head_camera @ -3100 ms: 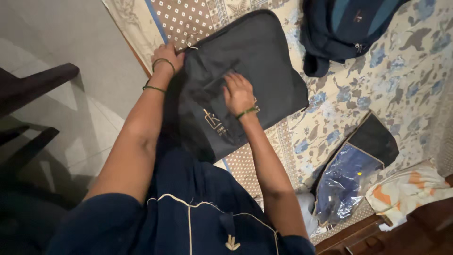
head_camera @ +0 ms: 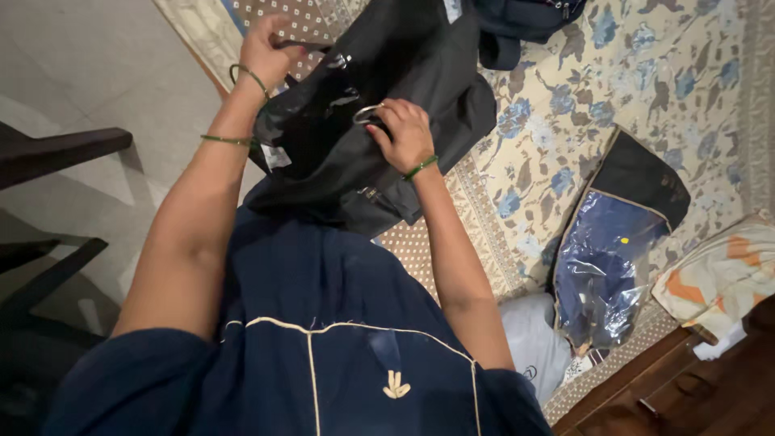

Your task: The person wipes the exterior of a black garment bag with a white cloth, then opens the bag to wipe the interior lining. After folding and placing the bag on a shelf, the person wipes a blue plastic-wrapped item on the bed.

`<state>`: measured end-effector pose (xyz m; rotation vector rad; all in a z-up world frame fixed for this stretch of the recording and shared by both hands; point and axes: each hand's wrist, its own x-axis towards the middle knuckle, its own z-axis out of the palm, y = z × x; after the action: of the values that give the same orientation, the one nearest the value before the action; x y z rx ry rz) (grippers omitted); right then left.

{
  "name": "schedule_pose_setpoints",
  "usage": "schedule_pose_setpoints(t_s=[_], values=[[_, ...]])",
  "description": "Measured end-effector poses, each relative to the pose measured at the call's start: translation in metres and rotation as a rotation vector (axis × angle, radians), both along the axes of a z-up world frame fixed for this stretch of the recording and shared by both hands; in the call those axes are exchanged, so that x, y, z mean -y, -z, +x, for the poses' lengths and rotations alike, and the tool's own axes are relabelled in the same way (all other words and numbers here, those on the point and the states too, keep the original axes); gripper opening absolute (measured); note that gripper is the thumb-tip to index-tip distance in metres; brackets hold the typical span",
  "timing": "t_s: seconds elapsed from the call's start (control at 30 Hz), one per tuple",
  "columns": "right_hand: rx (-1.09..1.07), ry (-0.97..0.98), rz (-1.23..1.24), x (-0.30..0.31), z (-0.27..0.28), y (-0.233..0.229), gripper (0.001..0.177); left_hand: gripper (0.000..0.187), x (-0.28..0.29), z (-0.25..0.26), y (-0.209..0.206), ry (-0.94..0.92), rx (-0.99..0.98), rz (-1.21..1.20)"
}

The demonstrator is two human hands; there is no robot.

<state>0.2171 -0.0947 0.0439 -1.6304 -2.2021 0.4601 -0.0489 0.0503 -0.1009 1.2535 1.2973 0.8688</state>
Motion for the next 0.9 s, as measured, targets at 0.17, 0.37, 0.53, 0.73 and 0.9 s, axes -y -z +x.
schedule_pose_setpoints(t_s=[0.17,0.37,0.53,0.73,0.9], values=[[-0.002,0.056,0.034,0.007,-0.003,-0.001,0.031,0.047,-0.013,0.004,0.01,0.054,-0.046,0.054],[-0.021,0.075,0.038,0.01,0.0,0.006,0.028,0.039,-0.015,0.005,-0.032,0.162,-0.277,0.201],[-0.051,0.1,0.051,0.007,0.002,0.013,0.029,0.047,-0.015,0.013,-0.062,0.339,-0.493,0.158],[-0.163,0.073,-0.08,-0.002,0.017,0.024,0.064,0.033,-0.019,0.03,-0.061,0.534,-0.807,-0.121],[-0.282,0.089,-0.217,-0.001,0.033,0.034,0.069,0.032,-0.009,0.026,-0.039,0.423,-0.425,-0.088]])
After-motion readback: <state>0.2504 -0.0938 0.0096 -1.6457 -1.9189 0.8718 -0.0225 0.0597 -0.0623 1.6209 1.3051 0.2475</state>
